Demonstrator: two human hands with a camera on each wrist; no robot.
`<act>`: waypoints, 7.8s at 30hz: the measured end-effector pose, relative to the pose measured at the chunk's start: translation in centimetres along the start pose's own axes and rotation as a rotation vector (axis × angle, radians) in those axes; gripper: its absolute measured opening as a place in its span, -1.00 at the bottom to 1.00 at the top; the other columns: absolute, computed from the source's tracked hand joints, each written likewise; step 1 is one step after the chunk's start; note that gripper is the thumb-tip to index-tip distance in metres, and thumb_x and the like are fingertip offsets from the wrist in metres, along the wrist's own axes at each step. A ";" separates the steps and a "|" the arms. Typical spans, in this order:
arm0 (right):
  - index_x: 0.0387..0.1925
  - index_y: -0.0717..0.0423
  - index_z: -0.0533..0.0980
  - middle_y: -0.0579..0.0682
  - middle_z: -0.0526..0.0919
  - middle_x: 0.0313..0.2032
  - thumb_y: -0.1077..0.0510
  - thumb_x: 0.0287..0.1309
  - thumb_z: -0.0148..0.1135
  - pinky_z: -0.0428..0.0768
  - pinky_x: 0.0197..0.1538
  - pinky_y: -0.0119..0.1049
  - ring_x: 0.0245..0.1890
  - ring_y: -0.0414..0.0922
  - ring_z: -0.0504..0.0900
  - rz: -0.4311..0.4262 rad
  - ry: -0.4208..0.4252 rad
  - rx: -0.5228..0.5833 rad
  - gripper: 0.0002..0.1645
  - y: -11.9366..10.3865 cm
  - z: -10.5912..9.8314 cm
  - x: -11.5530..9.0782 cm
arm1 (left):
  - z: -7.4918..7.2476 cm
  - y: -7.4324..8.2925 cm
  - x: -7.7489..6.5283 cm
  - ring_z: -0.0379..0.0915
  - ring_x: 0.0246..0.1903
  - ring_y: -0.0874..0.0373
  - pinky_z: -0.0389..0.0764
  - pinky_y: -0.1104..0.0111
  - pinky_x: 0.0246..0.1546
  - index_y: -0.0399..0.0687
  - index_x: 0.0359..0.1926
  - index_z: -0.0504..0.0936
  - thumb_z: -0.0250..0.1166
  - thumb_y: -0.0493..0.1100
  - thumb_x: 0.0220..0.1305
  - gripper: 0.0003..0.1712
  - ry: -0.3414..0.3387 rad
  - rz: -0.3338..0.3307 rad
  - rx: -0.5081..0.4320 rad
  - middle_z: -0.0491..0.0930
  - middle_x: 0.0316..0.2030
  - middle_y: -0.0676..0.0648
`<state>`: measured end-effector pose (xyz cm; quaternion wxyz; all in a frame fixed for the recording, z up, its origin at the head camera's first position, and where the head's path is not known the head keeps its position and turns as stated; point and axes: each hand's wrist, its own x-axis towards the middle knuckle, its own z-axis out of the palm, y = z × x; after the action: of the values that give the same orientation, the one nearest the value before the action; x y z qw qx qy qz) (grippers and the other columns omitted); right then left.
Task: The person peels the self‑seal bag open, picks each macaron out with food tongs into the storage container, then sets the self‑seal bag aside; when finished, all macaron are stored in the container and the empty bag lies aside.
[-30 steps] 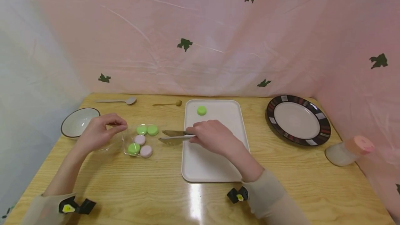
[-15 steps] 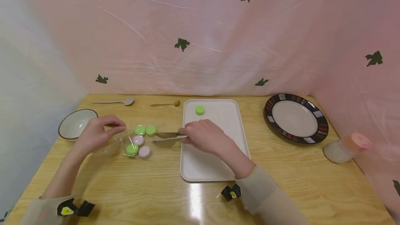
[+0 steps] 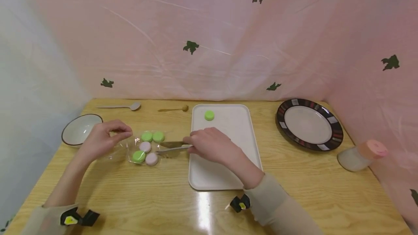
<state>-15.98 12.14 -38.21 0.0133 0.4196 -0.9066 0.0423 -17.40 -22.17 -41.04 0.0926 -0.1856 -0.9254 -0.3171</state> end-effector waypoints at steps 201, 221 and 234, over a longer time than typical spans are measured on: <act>-0.35 -0.05 0.53 -0.18 0.45 -0.59 0.05 0.13 0.30 0.24 -0.56 -0.37 -0.62 -0.21 0.28 0.288 -0.101 -0.177 -0.89 14.8 -3.8 -9.1 | 0.9 1.6 0.1 0.56 -0.35 0.26 0.56 0.35 -0.32 0.17 -0.38 0.68 0.33 -0.12 0.18 -0.96 0.005 -0.002 0.039 0.65 -0.39 0.16; -0.01 0.00 0.57 -0.07 0.66 -0.35 0.00 0.16 0.27 0.43 -0.49 -0.27 -0.54 -0.18 0.45 0.349 -0.065 -0.132 -0.64 14.3 -4.9 -9.8 | 1.1 1.4 0.2 0.56 -0.35 0.26 0.56 0.36 -0.32 0.17 -0.38 0.68 0.33 -0.12 0.18 -0.96 -0.002 0.003 0.036 0.64 -0.40 0.17; 0.05 -0.05 0.56 -0.16 0.64 -0.36 -0.06 0.24 0.17 0.44 -0.45 -0.35 -0.53 -0.28 0.47 0.206 0.044 0.014 -0.61 8.4 -3.0 -6.9 | 1.0 1.3 0.3 0.56 -0.34 0.26 0.57 0.35 -0.31 0.12 -0.36 0.68 0.32 -0.14 0.19 -0.97 0.003 -0.001 0.031 0.64 -0.39 0.16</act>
<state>-17.91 23.08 -36.23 0.0259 0.3232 -0.9441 0.0589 -17.22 -20.55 -41.05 0.0965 -0.1833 -0.9302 -0.3031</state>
